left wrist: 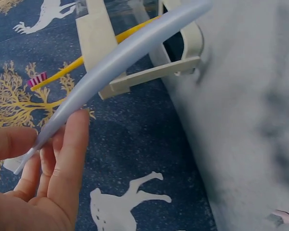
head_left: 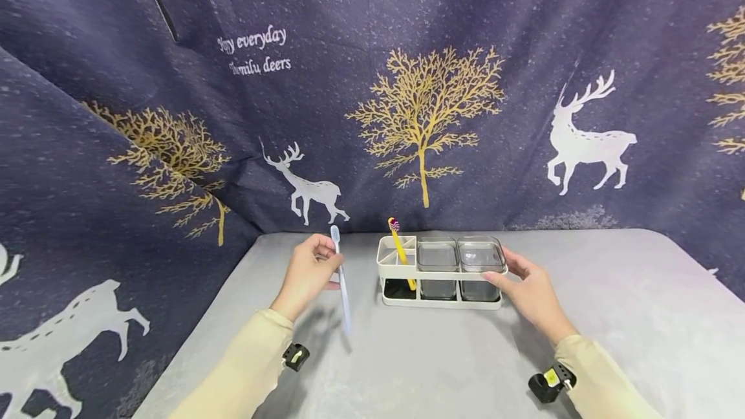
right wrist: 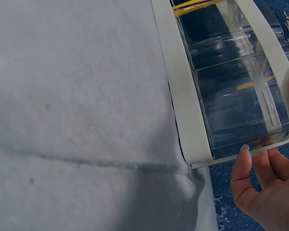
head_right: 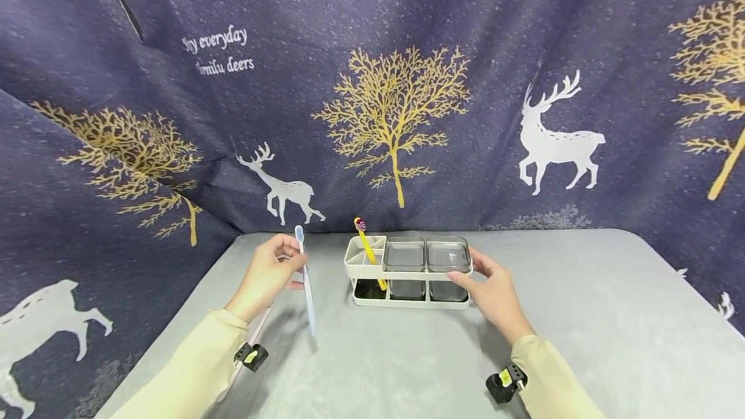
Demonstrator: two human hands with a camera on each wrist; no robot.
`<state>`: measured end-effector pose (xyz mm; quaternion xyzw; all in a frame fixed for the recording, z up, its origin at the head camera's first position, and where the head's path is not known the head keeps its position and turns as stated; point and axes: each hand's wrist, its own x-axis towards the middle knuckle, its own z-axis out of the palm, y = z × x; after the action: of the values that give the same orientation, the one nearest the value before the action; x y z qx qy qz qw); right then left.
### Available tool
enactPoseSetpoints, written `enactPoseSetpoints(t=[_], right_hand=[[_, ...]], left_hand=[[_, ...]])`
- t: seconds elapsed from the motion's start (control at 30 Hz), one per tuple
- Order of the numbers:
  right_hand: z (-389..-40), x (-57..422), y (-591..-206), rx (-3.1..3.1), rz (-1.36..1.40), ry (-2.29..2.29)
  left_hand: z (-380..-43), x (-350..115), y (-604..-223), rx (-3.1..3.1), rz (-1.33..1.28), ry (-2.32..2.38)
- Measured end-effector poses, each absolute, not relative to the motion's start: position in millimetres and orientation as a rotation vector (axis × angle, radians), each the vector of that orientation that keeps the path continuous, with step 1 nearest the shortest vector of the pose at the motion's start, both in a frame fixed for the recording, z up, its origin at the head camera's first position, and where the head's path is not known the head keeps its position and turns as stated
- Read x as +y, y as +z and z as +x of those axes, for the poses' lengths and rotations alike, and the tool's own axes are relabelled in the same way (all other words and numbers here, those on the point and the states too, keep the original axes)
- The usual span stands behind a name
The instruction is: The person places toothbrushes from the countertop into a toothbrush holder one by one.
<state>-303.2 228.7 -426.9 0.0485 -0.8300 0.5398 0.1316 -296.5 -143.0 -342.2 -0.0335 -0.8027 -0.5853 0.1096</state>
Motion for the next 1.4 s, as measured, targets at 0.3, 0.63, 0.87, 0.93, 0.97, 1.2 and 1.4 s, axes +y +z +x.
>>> enactPoseSetpoints(t=[0.3,0.63,0.87,0.93,0.97,1.2,1.4], right_hand=[[-301.5,229.1,-427.3,-2.411,0.135,1.56],[-302.3,229.1,-427.2,-2.413,0.126,1.561],[-302.3,229.1,-427.2,-2.405,0.131,1.56],[-302.5,229.1,-427.4,-2.408,0.133,1.556],[-302.7,228.9,-427.6,-2.408,0.134,1.555],[-304.2,228.5,-430.1,-2.387,0.143,1.571],[-305.0,229.7,-430.5,-2.39,0.144,1.561]], left_hand=[[-299.3,-133.8,-330.0,-2.253,-0.097,-1.814],[-306.0,-126.8,-319.5,-2.082,-0.133,-1.932],[-311.5,-119.5,-316.5,-2.025,-0.145,-1.922],[-312.6,-117.4,-315.4,-1.994,-0.159,-1.933],[-313.0,-116.4,-314.9,-1.979,-0.163,-1.936],[-317.3,-108.8,-312.7,-1.871,-0.224,-1.921],[-322.3,-102.5,-313.4,-1.832,-0.268,-1.856]])
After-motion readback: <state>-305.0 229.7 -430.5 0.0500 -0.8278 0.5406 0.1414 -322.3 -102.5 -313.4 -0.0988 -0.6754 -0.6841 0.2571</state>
